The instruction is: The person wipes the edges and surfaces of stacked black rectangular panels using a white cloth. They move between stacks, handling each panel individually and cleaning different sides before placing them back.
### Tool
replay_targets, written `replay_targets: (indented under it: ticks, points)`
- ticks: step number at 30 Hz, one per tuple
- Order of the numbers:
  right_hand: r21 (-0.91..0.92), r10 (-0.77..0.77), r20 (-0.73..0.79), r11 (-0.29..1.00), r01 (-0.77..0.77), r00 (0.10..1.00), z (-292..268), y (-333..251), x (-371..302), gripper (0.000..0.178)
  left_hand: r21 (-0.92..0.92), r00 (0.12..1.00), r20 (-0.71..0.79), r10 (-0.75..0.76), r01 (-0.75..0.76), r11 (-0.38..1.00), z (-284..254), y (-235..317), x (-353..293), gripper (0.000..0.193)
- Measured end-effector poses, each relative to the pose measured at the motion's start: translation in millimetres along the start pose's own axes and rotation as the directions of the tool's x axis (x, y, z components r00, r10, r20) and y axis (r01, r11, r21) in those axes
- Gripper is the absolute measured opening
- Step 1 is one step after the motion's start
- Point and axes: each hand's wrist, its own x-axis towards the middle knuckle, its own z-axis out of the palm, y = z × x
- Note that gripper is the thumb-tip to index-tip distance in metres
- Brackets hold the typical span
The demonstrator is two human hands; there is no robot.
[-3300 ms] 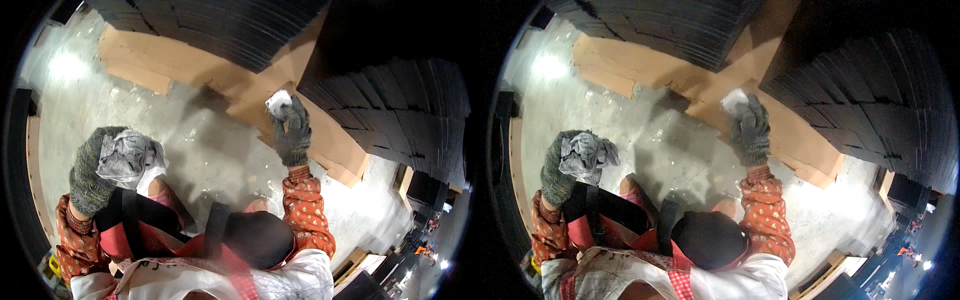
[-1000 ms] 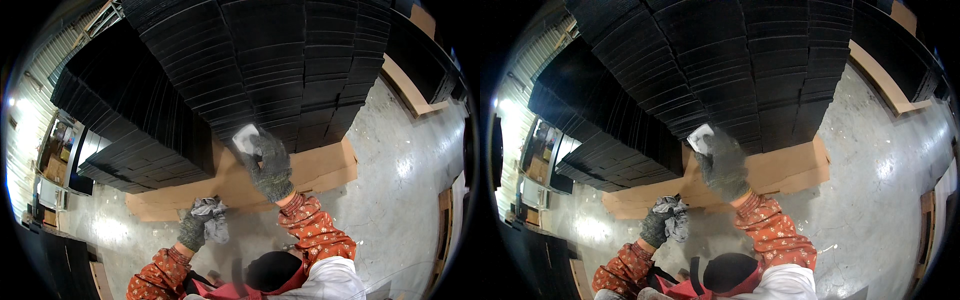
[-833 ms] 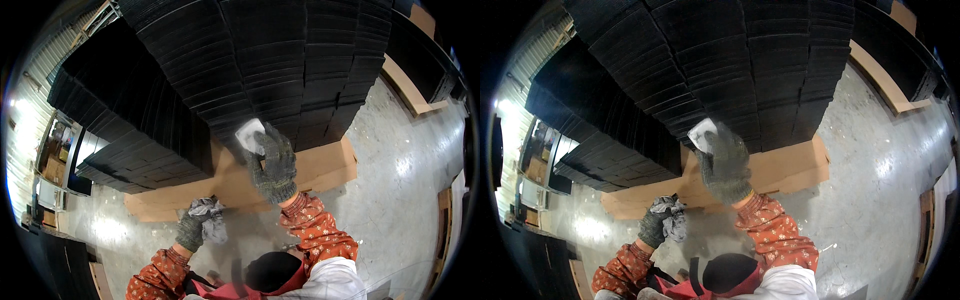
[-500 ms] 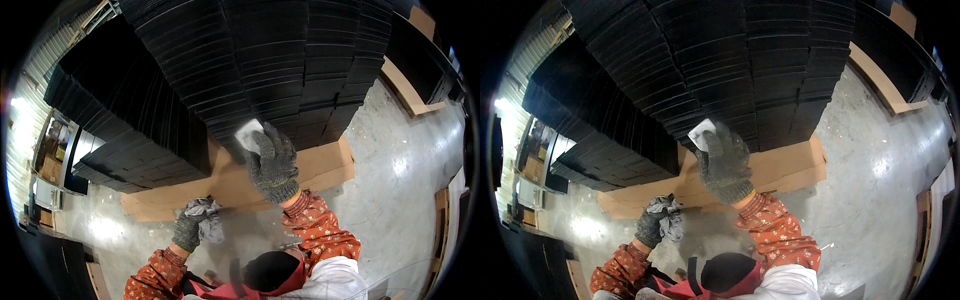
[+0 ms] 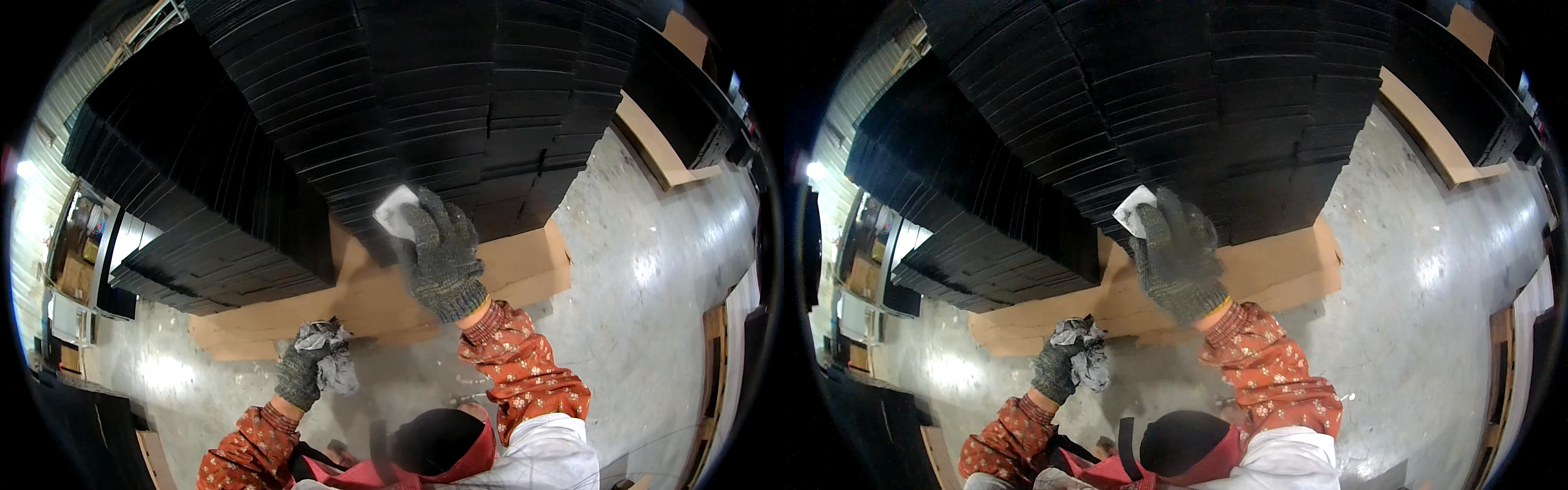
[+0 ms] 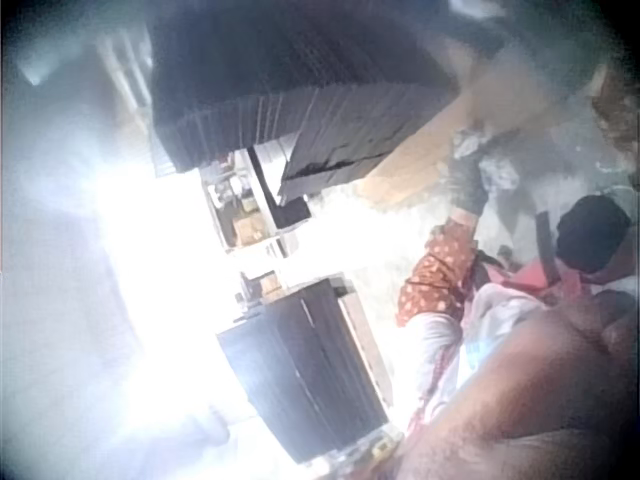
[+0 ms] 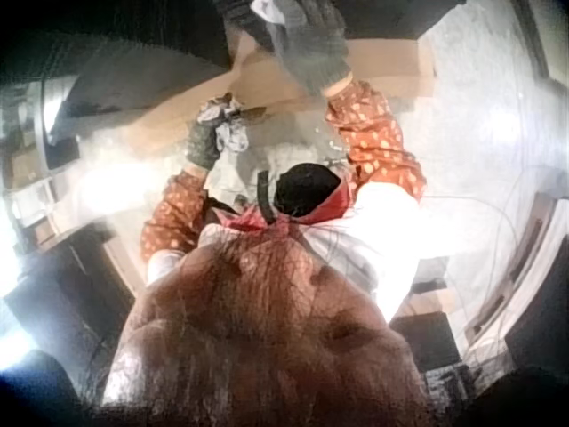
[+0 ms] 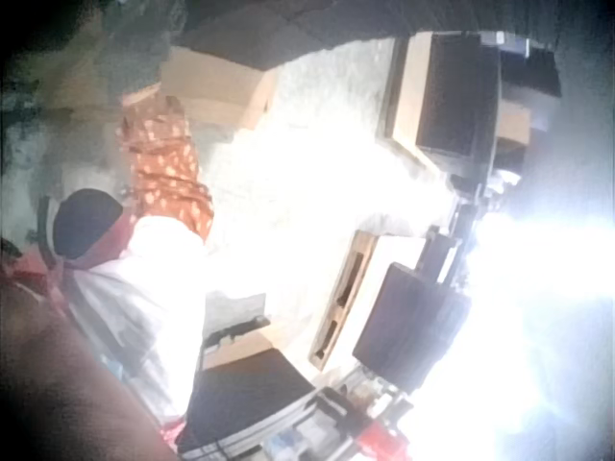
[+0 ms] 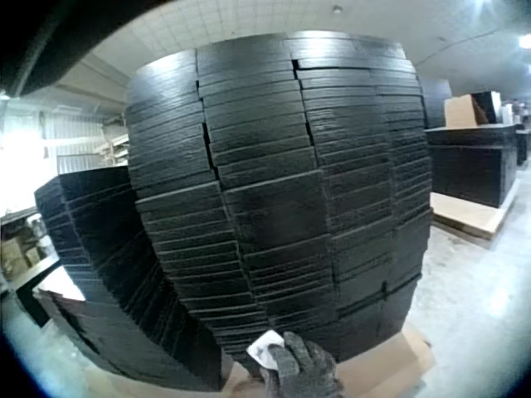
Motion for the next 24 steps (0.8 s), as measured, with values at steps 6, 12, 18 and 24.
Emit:
replay_targets:
  ticks: [6,12,18,24]
  points:
    - [-0.072,0.057,0.146,0.996,-0.047,0.988,-19,-8,-5,0.052,0.171,0.999,-0.021,0.029,-0.025,0.985,-8,-7,-3,0.032]
    - [-0.139,-0.082,0.152,0.985,0.103,0.985,-23,7,5,0.049,0.393,0.992,0.064,0.105,-0.122,0.911,-3,-5,2,0.032]
    - [-0.077,0.045,0.176,0.997,-0.032,0.983,-25,-2,10,0.040,0.802,0.934,0.174,0.311,-0.318,0.505,-7,-9,4,0.033]
    - [0.086,0.252,0.075,0.962,-0.259,0.965,-63,0,-31,0.041,0.445,0.910,-0.135,0.392,-0.297,0.845,7,84,49,0.034]
